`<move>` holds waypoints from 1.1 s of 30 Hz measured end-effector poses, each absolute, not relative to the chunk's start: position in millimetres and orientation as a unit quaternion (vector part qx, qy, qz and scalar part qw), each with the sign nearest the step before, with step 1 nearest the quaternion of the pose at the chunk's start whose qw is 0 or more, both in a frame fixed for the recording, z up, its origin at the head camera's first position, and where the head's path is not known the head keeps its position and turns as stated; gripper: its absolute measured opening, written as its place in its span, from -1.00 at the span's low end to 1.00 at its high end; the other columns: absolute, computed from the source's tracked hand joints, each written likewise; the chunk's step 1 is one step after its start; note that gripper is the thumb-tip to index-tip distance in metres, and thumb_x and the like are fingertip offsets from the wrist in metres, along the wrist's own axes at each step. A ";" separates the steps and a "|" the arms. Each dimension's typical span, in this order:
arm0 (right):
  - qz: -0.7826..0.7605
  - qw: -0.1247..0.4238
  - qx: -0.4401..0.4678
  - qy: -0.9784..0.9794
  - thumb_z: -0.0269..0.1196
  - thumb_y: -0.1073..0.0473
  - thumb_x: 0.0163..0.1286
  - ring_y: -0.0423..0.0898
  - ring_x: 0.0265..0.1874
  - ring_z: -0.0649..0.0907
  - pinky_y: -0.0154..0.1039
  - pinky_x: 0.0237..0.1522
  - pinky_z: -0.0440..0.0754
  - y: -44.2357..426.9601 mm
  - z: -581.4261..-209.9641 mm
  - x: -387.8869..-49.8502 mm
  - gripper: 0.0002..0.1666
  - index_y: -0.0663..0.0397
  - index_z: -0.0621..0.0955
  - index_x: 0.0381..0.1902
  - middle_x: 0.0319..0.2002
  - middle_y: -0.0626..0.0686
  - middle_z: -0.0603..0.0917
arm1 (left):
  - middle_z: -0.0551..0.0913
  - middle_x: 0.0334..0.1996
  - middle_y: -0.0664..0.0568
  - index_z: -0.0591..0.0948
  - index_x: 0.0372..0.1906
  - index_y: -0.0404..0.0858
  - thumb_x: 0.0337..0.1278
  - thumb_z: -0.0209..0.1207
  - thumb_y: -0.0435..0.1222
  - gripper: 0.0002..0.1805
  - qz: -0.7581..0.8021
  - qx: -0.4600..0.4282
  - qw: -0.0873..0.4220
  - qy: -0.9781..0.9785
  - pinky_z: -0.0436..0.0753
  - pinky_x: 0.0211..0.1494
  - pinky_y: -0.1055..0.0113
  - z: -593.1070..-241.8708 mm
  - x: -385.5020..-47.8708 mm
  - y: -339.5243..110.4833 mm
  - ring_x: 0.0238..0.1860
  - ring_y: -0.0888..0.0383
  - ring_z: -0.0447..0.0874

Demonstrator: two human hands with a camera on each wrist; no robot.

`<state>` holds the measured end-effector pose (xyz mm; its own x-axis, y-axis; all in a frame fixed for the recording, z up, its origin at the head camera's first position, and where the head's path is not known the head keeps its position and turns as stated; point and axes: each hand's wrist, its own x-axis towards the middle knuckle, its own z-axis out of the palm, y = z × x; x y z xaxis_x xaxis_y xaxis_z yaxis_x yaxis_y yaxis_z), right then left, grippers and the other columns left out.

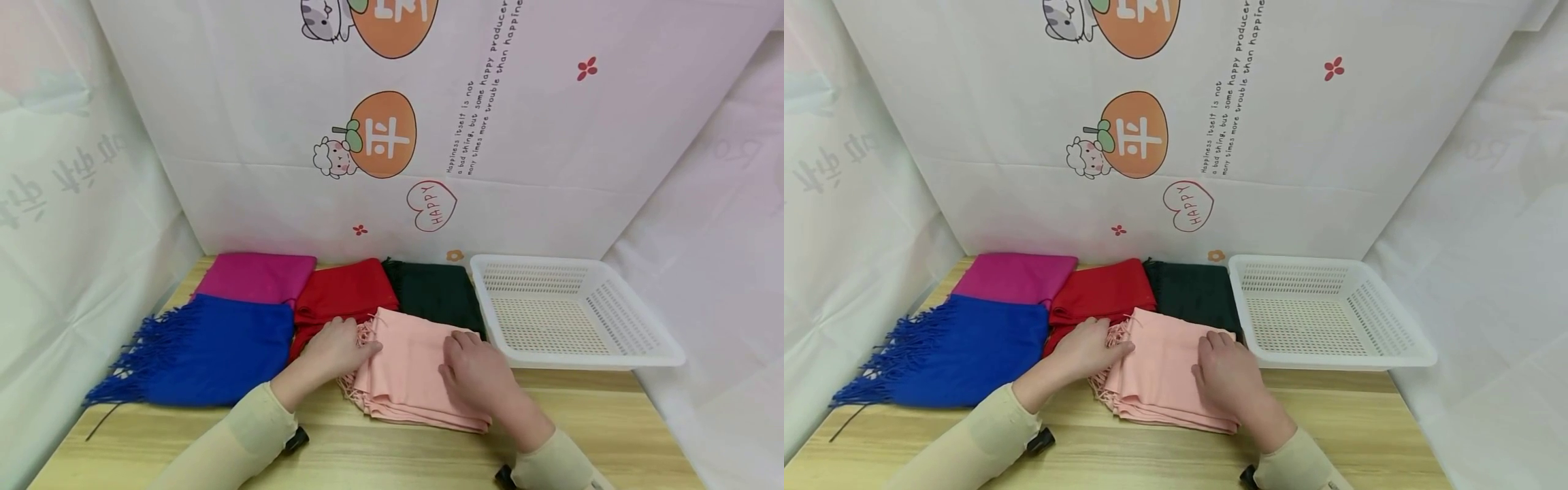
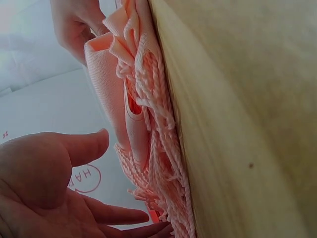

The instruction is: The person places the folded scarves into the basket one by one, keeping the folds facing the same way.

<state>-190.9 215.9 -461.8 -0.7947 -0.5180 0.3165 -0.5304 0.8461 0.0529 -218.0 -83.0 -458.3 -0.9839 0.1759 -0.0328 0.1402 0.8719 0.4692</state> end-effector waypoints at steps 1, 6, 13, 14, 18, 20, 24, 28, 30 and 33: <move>0.015 0.158 0.272 -0.949 0.56 0.09 0.41 0.10 -0.10 0.70 0.07 0.03 0.81 216.2 -462.3 -190.3 -0.69 0.17 0.68 -0.16 -0.14 0.13 0.73 | 0.68 0.27 -0.32 0.68 0.27 -0.45 0.42 0.36 0.22 -0.20 0.240 0.082 0.038 0.967 0.72 0.27 -0.23 -458.1 -217.5 -82.9 0.28 -0.23 0.65; 0.011 0.151 0.255 -0.955 0.56 0.06 0.42 0.21 0.15 0.73 0.22 0.29 0.72 217.4 -463.2 -186.5 -0.62 0.24 0.70 -0.07 0.09 0.27 0.76 | 0.68 0.26 -0.33 0.71 0.19 -0.42 0.43 0.36 0.22 -0.25 0.241 0.086 0.047 0.965 0.70 0.28 -0.25 -456.9 -216.2 -82.3 0.28 -0.24 0.63; 0.028 0.144 0.234 -0.961 0.55 0.02 0.44 0.28 0.24 0.72 0.22 0.40 0.64 218.5 -464.8 -182.8 -0.56 0.30 0.68 -0.07 0.18 0.36 0.74 | 0.70 0.19 -0.30 0.72 0.17 -0.42 0.43 0.36 0.22 -0.27 0.237 0.091 0.053 0.966 0.70 0.25 -0.22 -457.4 -217.5 -81.2 0.24 -0.22 0.62; 0.030 0.137 0.224 -0.964 0.54 0.01 0.45 0.29 0.26 0.71 0.22 0.40 0.64 218.3 -465.1 -182.7 -0.54 0.32 0.68 -0.04 0.20 0.37 0.73 | 0.70 0.18 -0.30 0.71 0.18 -0.43 0.43 0.36 0.21 -0.26 0.238 0.093 0.053 0.965 0.70 0.26 -0.22 -457.7 -218.1 -81.1 0.24 -0.23 0.62; 0.041 0.103 0.181 -0.977 0.48 -0.04 0.51 0.31 0.32 0.66 0.23 0.41 0.63 218.0 -466.2 -182.6 -0.39 0.43 0.66 0.16 0.28 0.40 0.68 | 0.70 0.17 -0.30 0.69 0.23 -0.46 0.44 0.36 0.19 -0.24 0.238 0.101 0.055 0.964 0.68 0.29 -0.20 -460.5 -221.1 -81.2 0.26 -0.23 0.61; 0.045 0.089 0.162 -0.982 0.44 -0.06 0.54 0.32 0.35 0.64 0.23 0.43 0.61 218.4 -467.4 -183.2 -0.28 0.49 0.61 0.30 0.33 0.42 0.66 | 0.71 0.14 -0.29 0.70 0.20 -0.46 0.44 0.36 0.19 -0.26 0.239 0.105 0.055 0.964 0.68 0.28 -0.19 -461.2 -222.4 -81.1 0.24 -0.23 0.62; 0.056 0.068 0.130 -0.988 0.40 -0.08 0.58 0.33 0.35 0.64 0.25 0.44 0.59 219.2 -468.8 -184.7 -0.17 0.58 0.52 0.42 0.38 0.46 0.61 | 0.72 0.00 -0.21 0.74 0.03 -0.38 0.44 0.37 0.18 -0.37 0.245 0.108 0.058 0.962 0.70 0.17 -0.14 -462.6 -225.1 -81.2 0.13 -0.16 0.63; 0.073 0.040 0.088 -0.993 0.38 -0.10 0.59 0.34 0.31 0.66 0.28 0.40 0.62 219.3 -468.8 -184.9 -0.10 0.60 0.45 0.47 0.42 0.49 0.56 | 0.68 -0.18 -0.11 0.71 -0.24 -0.23 0.44 0.37 0.17 -0.49 0.253 0.109 0.066 0.959 0.68 0.03 -0.06 -462.6 -227.7 -81.9 0.01 -0.08 0.62; 0.079 0.025 0.070 -0.994 0.37 -0.11 0.59 0.36 0.31 0.66 0.30 0.38 0.62 218.4 -468.1 -184.6 -0.07 0.61 0.42 0.50 0.44 0.50 0.53 | 0.64 -0.31 -0.06 0.65 -0.37 -0.16 0.46 0.36 0.16 -0.51 0.259 0.110 0.073 0.957 0.66 -0.07 0.00 -462.8 -228.6 -82.4 -0.07 -0.05 0.61; 0.079 0.009 0.052 -0.995 0.36 -0.14 0.60 0.38 0.30 0.66 0.33 0.36 0.63 217.7 -467.9 -184.0 -0.02 0.62 0.39 0.53 0.43 0.52 0.52 | 0.59 -0.44 -0.02 0.61 -0.45 -0.13 0.47 0.36 0.15 -0.50 0.270 0.112 0.082 0.953 0.61 -0.19 0.09 -462.5 -228.9 -83.0 -0.18 0.01 0.58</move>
<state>-184.0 217.7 -467.9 -0.9944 -0.1023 0.0258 -0.1051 0.9820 -0.1567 -228.9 -83.0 -462.5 -0.9613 0.2583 -0.0956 0.1696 0.8286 0.5335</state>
